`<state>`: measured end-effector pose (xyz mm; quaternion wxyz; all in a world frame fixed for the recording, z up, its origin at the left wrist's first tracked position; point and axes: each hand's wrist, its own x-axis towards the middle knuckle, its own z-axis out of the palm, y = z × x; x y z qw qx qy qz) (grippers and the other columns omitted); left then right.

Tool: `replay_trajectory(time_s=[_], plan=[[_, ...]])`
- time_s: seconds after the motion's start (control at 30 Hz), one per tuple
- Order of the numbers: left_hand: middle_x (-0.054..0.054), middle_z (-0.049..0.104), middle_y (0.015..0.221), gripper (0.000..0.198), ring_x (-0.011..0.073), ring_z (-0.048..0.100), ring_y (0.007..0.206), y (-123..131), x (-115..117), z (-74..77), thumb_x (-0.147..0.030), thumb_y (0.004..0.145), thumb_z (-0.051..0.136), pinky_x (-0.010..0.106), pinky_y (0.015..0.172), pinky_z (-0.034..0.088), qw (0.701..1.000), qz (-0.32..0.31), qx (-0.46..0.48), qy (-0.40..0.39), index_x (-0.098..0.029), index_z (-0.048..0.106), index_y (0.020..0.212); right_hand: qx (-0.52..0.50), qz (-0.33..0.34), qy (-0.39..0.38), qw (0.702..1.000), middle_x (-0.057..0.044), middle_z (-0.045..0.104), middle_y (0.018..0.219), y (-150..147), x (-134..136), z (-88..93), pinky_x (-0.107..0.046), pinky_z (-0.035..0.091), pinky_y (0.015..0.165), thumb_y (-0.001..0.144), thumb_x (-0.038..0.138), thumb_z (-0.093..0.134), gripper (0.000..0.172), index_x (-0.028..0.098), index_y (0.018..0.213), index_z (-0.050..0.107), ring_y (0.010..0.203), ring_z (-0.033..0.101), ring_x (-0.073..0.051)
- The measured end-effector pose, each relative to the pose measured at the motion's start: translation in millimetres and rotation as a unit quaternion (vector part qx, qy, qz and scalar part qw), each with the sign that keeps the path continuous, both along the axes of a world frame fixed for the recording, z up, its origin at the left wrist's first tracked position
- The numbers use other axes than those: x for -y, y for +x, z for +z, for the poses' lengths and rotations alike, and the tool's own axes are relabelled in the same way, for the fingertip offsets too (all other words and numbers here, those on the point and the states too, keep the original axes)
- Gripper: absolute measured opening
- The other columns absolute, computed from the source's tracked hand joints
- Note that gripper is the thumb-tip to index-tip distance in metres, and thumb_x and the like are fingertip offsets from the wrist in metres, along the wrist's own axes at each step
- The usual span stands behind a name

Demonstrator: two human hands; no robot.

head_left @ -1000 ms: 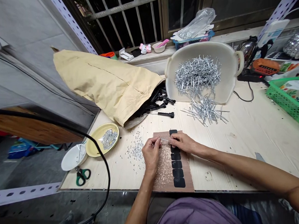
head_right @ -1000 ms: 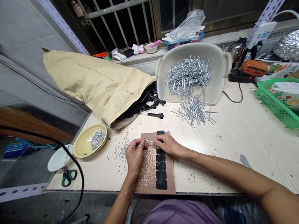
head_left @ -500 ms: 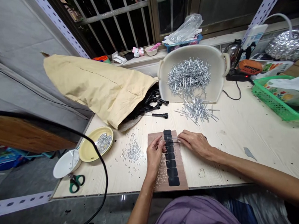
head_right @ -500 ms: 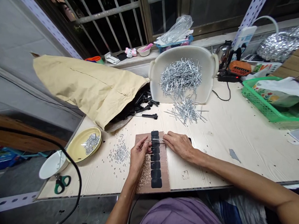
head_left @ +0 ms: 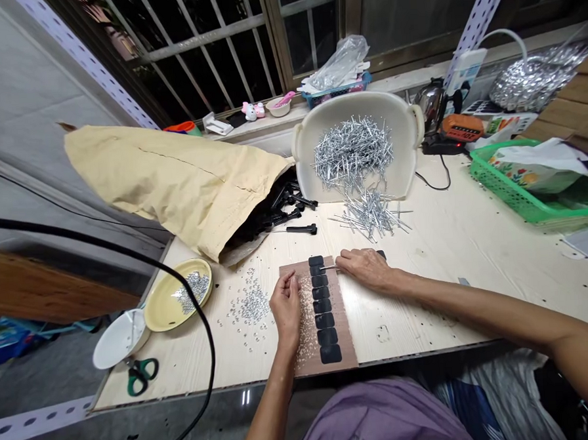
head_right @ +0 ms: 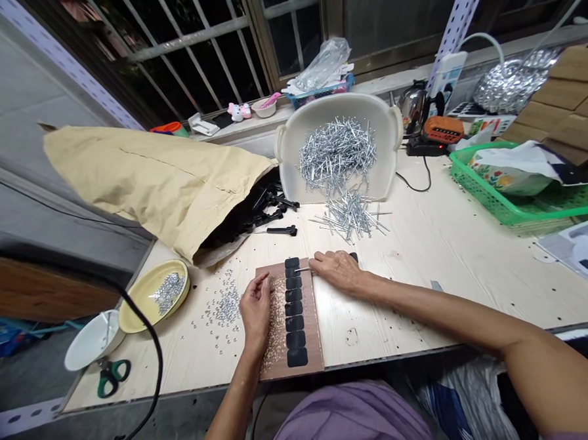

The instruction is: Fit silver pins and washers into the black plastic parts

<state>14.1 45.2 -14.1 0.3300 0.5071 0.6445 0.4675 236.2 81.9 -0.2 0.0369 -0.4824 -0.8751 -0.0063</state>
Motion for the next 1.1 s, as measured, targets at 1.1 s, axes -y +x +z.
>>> replay_trajectory(time_s=[1.1], plan=[[0.009, 0.066, 0.106, 0.034, 0.0192, 0.063, 0.09, 5.4, 1.4, -1.0, -0.04, 0.084, 0.051, 0.031, 0.081, 0.048, 0.999, 0.032, -0.026, 0.027, -0.017, 0.062, 0.108, 0.038, 0.109, -0.01, 0.993, -0.002, 0.054, 0.08, -0.9, 31.6, -1.9, -0.023, 0.027, 0.052, 0.096, 0.013, 0.025, 0.022, 0.017, 0.097, 0.047, 0.06, 0.04, -0.011]])
